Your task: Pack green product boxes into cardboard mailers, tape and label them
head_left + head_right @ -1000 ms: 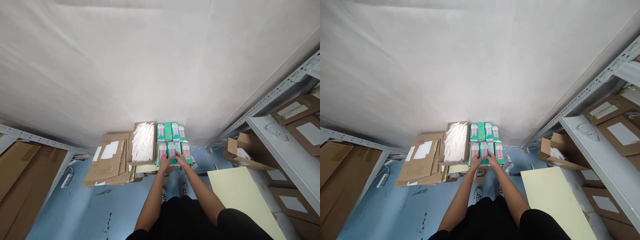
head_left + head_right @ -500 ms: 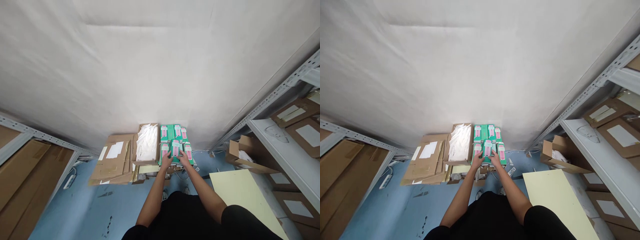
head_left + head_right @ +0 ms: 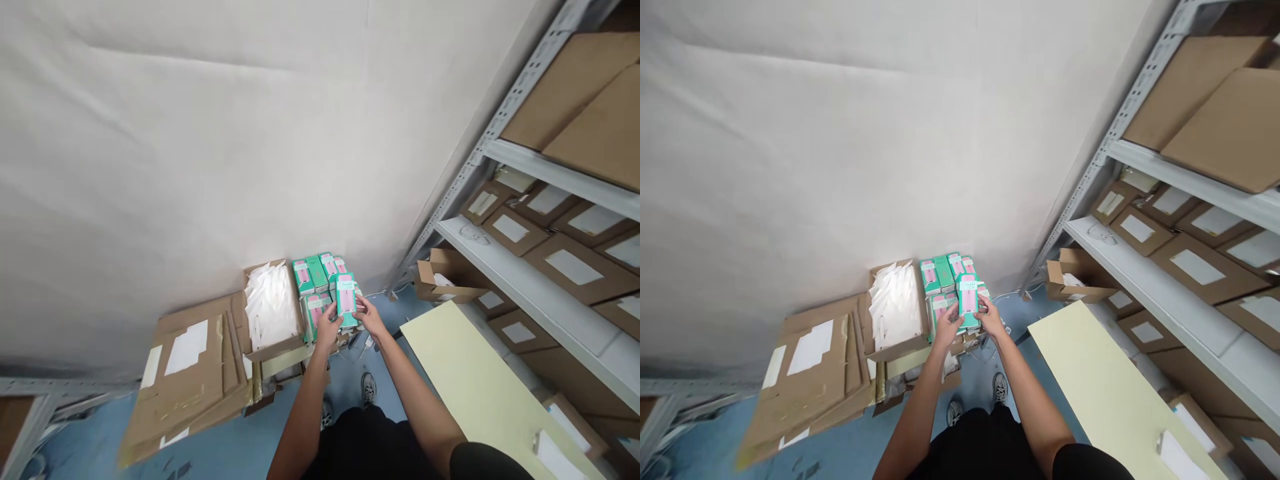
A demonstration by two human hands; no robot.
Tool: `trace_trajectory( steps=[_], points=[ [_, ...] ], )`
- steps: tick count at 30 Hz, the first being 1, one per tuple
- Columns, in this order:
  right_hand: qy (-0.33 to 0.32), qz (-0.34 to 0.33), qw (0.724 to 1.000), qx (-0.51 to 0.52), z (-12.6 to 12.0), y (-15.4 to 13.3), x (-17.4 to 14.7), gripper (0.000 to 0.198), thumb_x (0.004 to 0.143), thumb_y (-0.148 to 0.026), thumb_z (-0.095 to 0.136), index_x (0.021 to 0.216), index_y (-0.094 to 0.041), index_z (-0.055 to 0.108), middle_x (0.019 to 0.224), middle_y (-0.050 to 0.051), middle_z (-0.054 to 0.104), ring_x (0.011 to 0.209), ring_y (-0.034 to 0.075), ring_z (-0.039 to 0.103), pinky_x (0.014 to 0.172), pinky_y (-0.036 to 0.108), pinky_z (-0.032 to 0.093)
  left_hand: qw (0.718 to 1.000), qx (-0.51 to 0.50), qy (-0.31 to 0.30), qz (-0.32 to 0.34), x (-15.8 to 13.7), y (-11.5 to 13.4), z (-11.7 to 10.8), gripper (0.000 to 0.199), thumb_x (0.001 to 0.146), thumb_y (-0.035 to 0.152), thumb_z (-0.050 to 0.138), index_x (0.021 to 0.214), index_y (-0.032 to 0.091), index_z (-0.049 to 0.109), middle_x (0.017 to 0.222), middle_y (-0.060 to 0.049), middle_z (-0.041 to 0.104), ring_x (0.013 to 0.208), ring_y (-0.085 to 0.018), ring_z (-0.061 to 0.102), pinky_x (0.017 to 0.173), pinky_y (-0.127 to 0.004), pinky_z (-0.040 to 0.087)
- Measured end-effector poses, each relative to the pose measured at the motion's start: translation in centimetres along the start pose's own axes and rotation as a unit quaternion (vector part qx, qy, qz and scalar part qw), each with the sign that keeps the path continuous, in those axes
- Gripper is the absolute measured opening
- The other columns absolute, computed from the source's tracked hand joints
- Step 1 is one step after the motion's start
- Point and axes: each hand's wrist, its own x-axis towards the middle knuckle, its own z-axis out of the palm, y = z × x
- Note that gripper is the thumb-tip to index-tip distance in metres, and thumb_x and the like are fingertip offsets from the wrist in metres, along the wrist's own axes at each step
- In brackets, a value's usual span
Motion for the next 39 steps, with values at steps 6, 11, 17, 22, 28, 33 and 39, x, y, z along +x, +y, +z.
trace_trajectory(
  steps=[6,11,17,22,28,33,39],
  points=[
    [0.082,0.003,0.997,0.000,-2.9,-0.2,-3.6,0.075,0.062,-0.031,0.076,0.137,-0.026,0.067,0.129,0.011,0.071,0.099,0.027,0.070,0.086,0.043,0.059,0.997,-0.014,-0.072,0.006,-0.7,-0.9,2.4,0.064,0.077,0.022,0.075,0.140,0.019,0.066,0.143,-0.013,0.067,0.131,-0.030,0.064,0.112,-0.050,0.051],
    [0.149,-0.004,0.988,0.031,-6.6,-0.5,-5.9,0.069,0.060,-0.031,0.076,0.128,-0.025,0.069,0.129,0.011,0.072,0.097,0.027,0.071,0.086,0.043,0.059,0.992,-0.033,-0.121,0.016,-1.2,-1.1,6.5,0.059,0.081,0.029,0.075,0.138,0.018,0.067,0.145,-0.014,0.065,0.131,-0.030,0.064,0.113,-0.048,0.050],
    [0.200,-0.027,0.976,0.081,-14.0,-2.2,-9.9,0.054,0.062,-0.030,0.078,0.115,-0.024,0.075,0.122,0.008,0.076,0.102,0.027,0.071,0.092,0.041,0.057,0.981,-0.079,-0.177,-0.007,-3.0,-1.0,15.0,0.059,0.078,0.036,0.081,0.134,0.020,0.070,0.141,-0.013,0.068,0.128,-0.031,0.065,0.113,-0.050,0.049],
    [0.261,-0.027,0.960,0.096,-21.6,-2.4,-14.2,0.052,0.065,-0.031,0.077,0.116,-0.022,0.075,0.126,0.008,0.075,0.101,0.025,0.070,0.094,0.041,0.055,0.973,-0.060,-0.223,-0.026,-5.7,-1.0,23.1,0.057,0.081,0.034,0.080,0.134,0.018,0.070,0.137,-0.014,0.070,0.128,-0.031,0.066,0.115,-0.050,0.046],
    [0.355,-0.010,0.925,0.133,-30.0,-0.9,-19.6,0.047,0.064,-0.036,0.080,0.109,-0.022,0.075,0.121,0.007,0.077,0.104,0.026,0.069,0.093,0.039,0.053,0.956,-0.027,-0.289,-0.036,-9.1,-1.6,32.4,0.052,0.082,0.034,0.079,0.132,0.019,0.072,0.139,-0.014,0.069,0.133,-0.030,0.062,0.117,-0.047,0.044],
    [0.432,0.029,0.888,0.154,-35.5,0.1,-23.0,0.043,0.068,-0.050,0.079,0.100,-0.022,0.074,0.109,0.006,0.078,0.102,0.026,0.066,0.087,0.035,0.049,0.935,-0.001,-0.341,-0.097,-11.7,-2.6,39.0,0.060,0.083,0.046,0.080,0.135,0.018,0.070,0.135,-0.016,0.071,0.125,-0.031,0.066,0.108,-0.046,0.051],
    [0.464,0.063,0.872,0.144,-39.5,0.7,-24.3,0.040,0.077,-0.054,0.070,0.104,-0.024,0.077,0.123,0.004,0.075,0.115,0.026,0.062,0.091,0.033,0.047,0.916,0.021,-0.377,-0.132,-11.9,-4.6,44.3,0.064,0.088,0.052,0.074,0.142,0.019,0.065,0.142,-0.015,0.067,0.129,-0.032,0.064,0.108,-0.046,0.051]
  ],
)
